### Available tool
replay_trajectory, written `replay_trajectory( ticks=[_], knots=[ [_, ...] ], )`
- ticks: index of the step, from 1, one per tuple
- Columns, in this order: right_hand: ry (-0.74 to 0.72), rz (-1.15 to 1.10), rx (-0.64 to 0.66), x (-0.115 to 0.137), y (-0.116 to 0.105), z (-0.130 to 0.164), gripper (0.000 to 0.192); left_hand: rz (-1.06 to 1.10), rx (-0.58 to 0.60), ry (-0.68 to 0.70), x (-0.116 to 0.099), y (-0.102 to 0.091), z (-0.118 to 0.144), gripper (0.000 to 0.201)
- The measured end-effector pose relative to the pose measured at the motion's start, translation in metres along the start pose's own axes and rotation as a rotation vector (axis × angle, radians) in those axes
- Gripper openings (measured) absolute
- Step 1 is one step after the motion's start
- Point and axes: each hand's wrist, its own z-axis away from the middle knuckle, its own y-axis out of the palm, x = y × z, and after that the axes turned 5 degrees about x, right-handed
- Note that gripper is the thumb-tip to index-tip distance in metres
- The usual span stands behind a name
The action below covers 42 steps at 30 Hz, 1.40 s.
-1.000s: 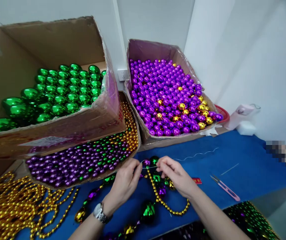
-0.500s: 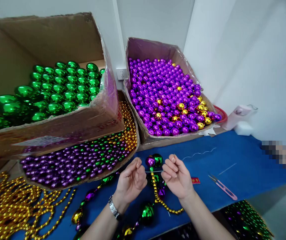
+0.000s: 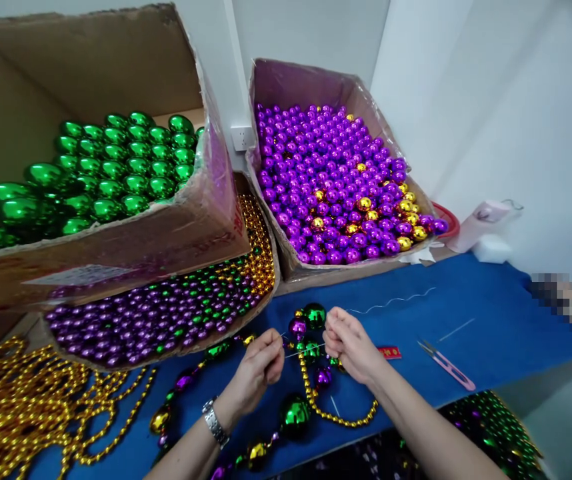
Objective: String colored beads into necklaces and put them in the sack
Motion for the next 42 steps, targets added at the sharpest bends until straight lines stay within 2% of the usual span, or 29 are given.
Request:
replay_trajectory(
  ticks=[4,6,9,11,12,16,19,23,26,28,31,35,38,42],
  knots=[
    [-0.002,0.197,0.061,0.016,0.002,0.005,0.028,-0.032,0.010,0.053,-0.012,0.005,0.001,0.025],
    [-0.025,0.351,0.100,0.028,0.007,0.008,0.020,-0.174,0.002,0.170,-0.025,0.010,0.000,0.022],
    [-0.099,0.758,0.178,0.041,0.018,0.009,0.020,-0.444,-0.012,0.396,-0.044,0.020,-0.003,0.020],
    [-0.160,0.966,0.197,0.044,0.026,0.008,0.018,-0.528,-0.009,0.482,-0.052,0.027,-0.006,0.019],
    [-0.182,0.997,0.182,0.044,0.029,0.007,0.016,-0.535,-0.007,0.503,-0.054,0.030,-0.007,0.018],
    [-0.171,0.950,0.067,0.043,0.033,0.003,0.013,-0.440,0.024,0.538,-0.055,0.041,-0.011,0.015],
    [-0.125,0.888,0.053,0.043,0.031,0.005,0.017,-0.279,0.021,0.528,-0.055,0.043,-0.014,0.014],
    [-0.097,0.849,0.034,0.043,0.027,0.008,0.027,-0.077,-0.038,0.515,-0.056,0.039,-0.019,0.007],
    [-0.077,0.871,0.078,0.038,0.026,0.007,0.044,0.014,-0.042,0.491,-0.059,0.039,-0.022,0.008],
    [-0.094,0.925,0.108,0.034,0.026,0.005,0.042,0.015,-0.031,0.467,-0.062,0.042,-0.022,0.009],
    [-0.135,0.980,0.138,0.033,0.028,0.002,0.015,-0.015,0.003,0.449,-0.068,0.045,-0.022,0.010],
    [-0.177,0.965,0.130,0.047,0.031,0.003,0.028,-0.121,0.041,0.493,-0.068,0.042,-0.021,0.012],
    [-0.169,0.847,0.123,0.061,0.030,0.006,0.028,-0.237,0.103,0.482,-0.055,0.035,-0.020,0.008],
    [-0.137,0.511,0.163,0.072,0.030,0.006,0.031,-0.322,0.219,0.444,-0.031,0.031,-0.019,0.013]
  ],
)
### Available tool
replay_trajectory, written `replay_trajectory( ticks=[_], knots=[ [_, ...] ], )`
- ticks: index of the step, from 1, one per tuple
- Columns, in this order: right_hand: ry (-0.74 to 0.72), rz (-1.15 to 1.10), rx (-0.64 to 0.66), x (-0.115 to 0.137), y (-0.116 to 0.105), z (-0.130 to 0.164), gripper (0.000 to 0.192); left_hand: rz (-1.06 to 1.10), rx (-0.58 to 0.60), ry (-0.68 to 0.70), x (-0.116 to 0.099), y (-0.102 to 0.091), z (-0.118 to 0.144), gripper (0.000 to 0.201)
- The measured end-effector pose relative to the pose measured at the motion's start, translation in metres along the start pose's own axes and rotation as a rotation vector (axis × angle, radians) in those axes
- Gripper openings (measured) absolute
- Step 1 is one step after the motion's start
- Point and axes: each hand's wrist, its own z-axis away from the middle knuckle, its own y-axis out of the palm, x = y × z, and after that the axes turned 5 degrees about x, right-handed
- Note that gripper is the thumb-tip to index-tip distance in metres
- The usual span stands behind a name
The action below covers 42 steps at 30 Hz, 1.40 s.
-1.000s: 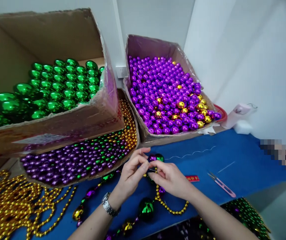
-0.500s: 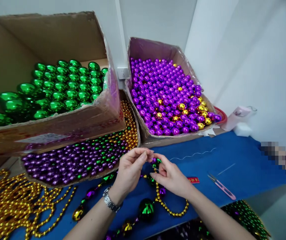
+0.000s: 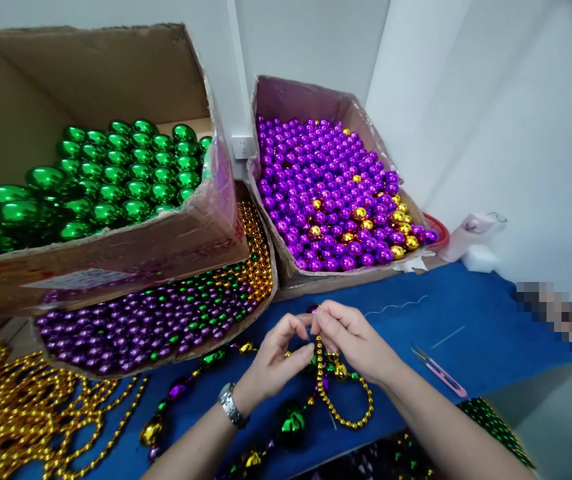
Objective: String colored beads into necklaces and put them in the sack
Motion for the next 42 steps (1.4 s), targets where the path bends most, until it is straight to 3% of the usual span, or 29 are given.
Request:
replay_trajectory(
  ticks=[3,6,8,10,12,17,21,26,31,37,42],
  knots=[
    [-0.037,-0.296,-0.070,0.003,-0.001,-0.004,0.028,-0.002,0.013,0.052,0.007,0.005,0.005,0.055],
    [-0.062,-0.559,-0.155,0.006,-0.005,-0.006,0.023,-0.081,-0.138,0.189,0.010,0.007,0.011,0.078],
    [-0.057,-0.646,-0.157,0.008,-0.007,-0.006,0.023,-0.295,-0.175,0.342,0.012,0.009,0.016,0.071],
    [-0.045,-0.667,-0.121,0.011,-0.006,-0.005,0.024,-0.541,-0.072,0.467,0.013,0.012,0.017,0.055],
    [-0.031,-0.650,-0.069,0.015,-0.002,-0.004,0.024,-0.700,0.044,0.491,0.013,0.014,0.013,0.037],
    [-0.024,-0.629,0.017,0.030,0.003,-0.001,0.026,-0.755,0.100,0.438,0.010,0.015,-0.008,0.025],
    [-0.054,-0.699,-0.061,0.032,-0.006,-0.003,0.024,-0.707,0.177,0.448,0.004,0.012,-0.012,0.028],
    [-0.024,-0.853,-0.200,0.019,-0.018,-0.013,0.022,-0.627,0.145,0.382,0.002,0.011,-0.008,0.037],
    [-0.019,-0.851,-0.221,0.012,-0.023,-0.022,0.023,-0.490,0.098,0.314,0.003,0.010,-0.012,0.038],
    [-0.026,-0.686,-0.256,-0.003,-0.034,-0.028,0.027,-0.347,0.088,0.083,-0.001,0.009,-0.019,0.028],
    [0.032,-0.285,-0.276,-0.026,-0.055,-0.013,0.030,-0.204,0.086,-0.057,0.000,0.006,-0.025,0.028]
  ],
)
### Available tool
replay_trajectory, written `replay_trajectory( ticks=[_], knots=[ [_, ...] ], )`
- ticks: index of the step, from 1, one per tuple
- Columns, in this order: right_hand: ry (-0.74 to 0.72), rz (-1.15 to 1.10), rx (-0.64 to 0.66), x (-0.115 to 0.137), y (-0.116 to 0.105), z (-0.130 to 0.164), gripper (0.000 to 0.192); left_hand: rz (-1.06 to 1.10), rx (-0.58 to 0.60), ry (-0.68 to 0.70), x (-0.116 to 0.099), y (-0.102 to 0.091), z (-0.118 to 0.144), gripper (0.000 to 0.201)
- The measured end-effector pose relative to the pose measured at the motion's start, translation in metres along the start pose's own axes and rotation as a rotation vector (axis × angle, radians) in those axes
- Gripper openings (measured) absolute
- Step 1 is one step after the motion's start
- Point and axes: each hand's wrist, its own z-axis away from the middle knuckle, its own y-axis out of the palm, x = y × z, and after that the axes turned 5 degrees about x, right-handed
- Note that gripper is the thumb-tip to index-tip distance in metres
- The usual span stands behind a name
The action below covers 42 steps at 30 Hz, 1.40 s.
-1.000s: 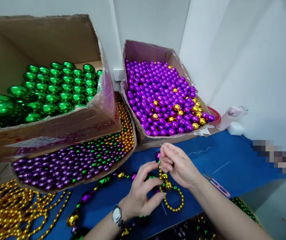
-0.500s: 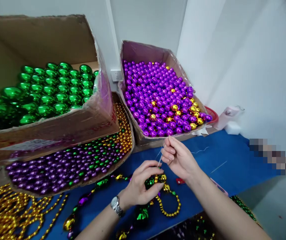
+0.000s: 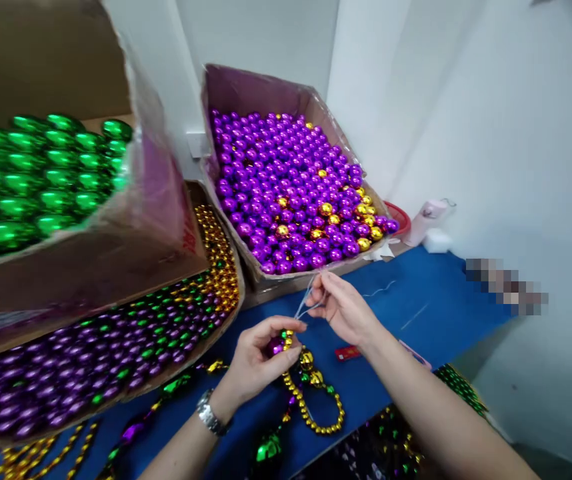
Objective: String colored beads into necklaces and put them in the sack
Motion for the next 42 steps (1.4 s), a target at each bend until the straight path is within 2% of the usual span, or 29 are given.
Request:
replay_trajectory(
  ticks=[3,7,11,14,18,24,27,30,32,34,36,38,40,42],
  knots=[
    [0.060,0.385,-0.001,-0.010,-0.038,0.022,0.029,0.043,-0.005,-0.017,0.003,-0.001,-0.004,0.031],
    [0.227,0.905,0.016,-0.026,-0.099,0.061,0.018,0.089,-0.015,0.002,0.006,0.000,-0.007,0.034],
    [0.430,1.313,-0.073,-0.038,-0.150,0.088,0.019,0.054,-0.013,0.010,0.008,0.002,-0.007,0.037],
    [0.542,1.488,-0.084,-0.041,-0.171,0.100,0.022,0.033,-0.022,0.023,0.011,0.001,-0.006,0.041],
    [0.543,1.548,-0.019,-0.042,-0.177,0.115,0.029,0.032,-0.032,0.032,0.011,0.002,-0.005,0.046],
    [0.461,1.454,0.081,-0.049,-0.176,0.126,0.026,0.034,-0.006,0.110,0.003,0.008,0.001,0.052],
    [0.392,1.364,0.081,-0.046,-0.164,0.117,0.032,-0.017,0.041,0.161,0.000,0.008,0.003,0.055],
    [0.343,1.110,0.110,-0.033,-0.128,0.103,0.038,-0.082,0.062,0.188,0.000,0.008,0.005,0.058],
    [0.334,0.635,0.096,-0.022,-0.095,0.094,0.039,-0.122,0.061,0.221,0.000,0.008,0.006,0.059],
    [0.351,0.462,0.129,-0.010,-0.062,0.085,0.037,-0.149,0.064,0.257,-0.001,0.008,0.006,0.062],
    [0.354,0.447,0.251,0.004,-0.035,0.077,0.035,-0.184,0.077,0.280,-0.002,0.009,0.007,0.063],
    [0.237,0.567,0.349,0.016,-0.017,0.071,0.029,-0.223,0.085,0.305,-0.005,0.009,0.006,0.064],
    [0.099,0.703,0.408,0.024,-0.008,0.066,0.023,-0.257,0.091,0.329,-0.007,0.008,0.006,0.063],
    [0.020,0.781,0.433,0.028,-0.004,0.062,0.019,-0.277,0.095,0.343,-0.008,0.008,0.005,0.062]
  ],
)
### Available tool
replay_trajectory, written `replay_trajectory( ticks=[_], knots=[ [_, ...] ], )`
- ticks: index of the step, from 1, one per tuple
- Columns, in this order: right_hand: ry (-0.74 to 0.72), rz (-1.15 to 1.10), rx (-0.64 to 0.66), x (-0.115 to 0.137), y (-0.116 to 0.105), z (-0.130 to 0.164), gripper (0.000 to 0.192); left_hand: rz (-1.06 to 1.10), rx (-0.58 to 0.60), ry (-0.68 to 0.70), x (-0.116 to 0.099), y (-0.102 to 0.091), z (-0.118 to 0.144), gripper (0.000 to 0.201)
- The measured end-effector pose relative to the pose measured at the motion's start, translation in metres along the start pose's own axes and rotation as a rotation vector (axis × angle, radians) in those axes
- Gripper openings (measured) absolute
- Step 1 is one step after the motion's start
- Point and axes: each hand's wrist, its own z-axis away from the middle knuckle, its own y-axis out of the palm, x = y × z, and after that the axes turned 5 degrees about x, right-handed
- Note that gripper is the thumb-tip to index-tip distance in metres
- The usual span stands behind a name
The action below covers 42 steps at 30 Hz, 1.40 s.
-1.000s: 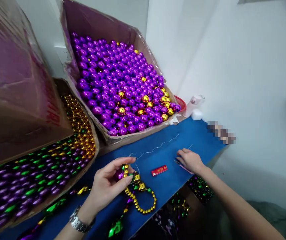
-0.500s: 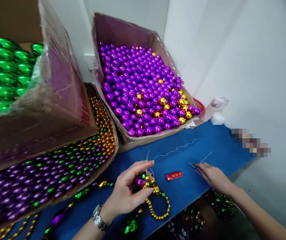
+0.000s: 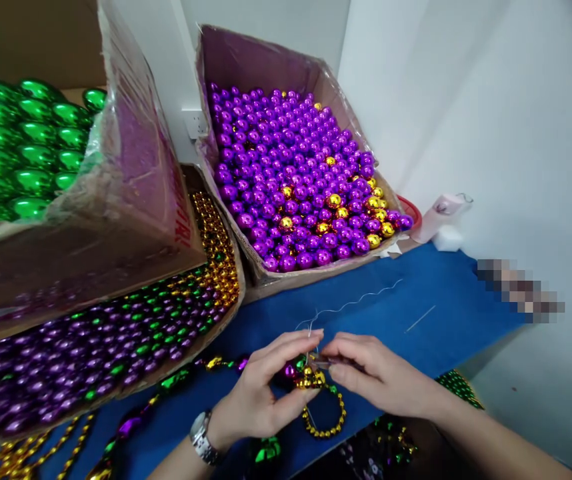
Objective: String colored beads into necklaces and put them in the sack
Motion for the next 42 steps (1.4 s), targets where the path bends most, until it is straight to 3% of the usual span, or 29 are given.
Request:
replay_trajectory(
  ticks=[12,24,27,30,33,35,38,42],
  knots=[
    [-0.101,0.099,-0.001,0.002,-0.002,0.000,0.018,-0.056,0.108,0.043,-0.001,-0.003,-0.002,0.064],
    [-0.040,0.074,-0.016,0.003,0.001,0.004,0.019,-0.080,0.106,0.034,-0.002,-0.003,-0.003,0.060],
    [0.015,0.167,-0.094,-0.021,-0.005,0.012,0.023,-0.082,0.088,0.020,0.001,-0.004,0.000,0.062],
    [0.195,0.530,-0.222,-0.071,-0.013,0.022,0.027,-0.076,0.050,-0.007,0.004,-0.004,0.003,0.064],
    [0.346,0.673,-0.286,-0.123,-0.017,0.035,0.030,-0.042,-0.003,-0.066,0.008,-0.003,0.005,0.066],
    [0.391,0.733,-0.298,-0.142,-0.016,0.043,0.031,0.006,-0.016,-0.098,0.009,-0.002,0.005,0.067],
    [0.358,0.770,-0.263,-0.144,-0.008,0.047,0.033,0.064,-0.024,-0.115,0.011,0.000,0.004,0.068],
    [0.216,0.721,-0.120,-0.133,0.009,0.041,0.028,0.080,-0.019,-0.140,0.011,0.003,0.004,0.068]
  ],
)
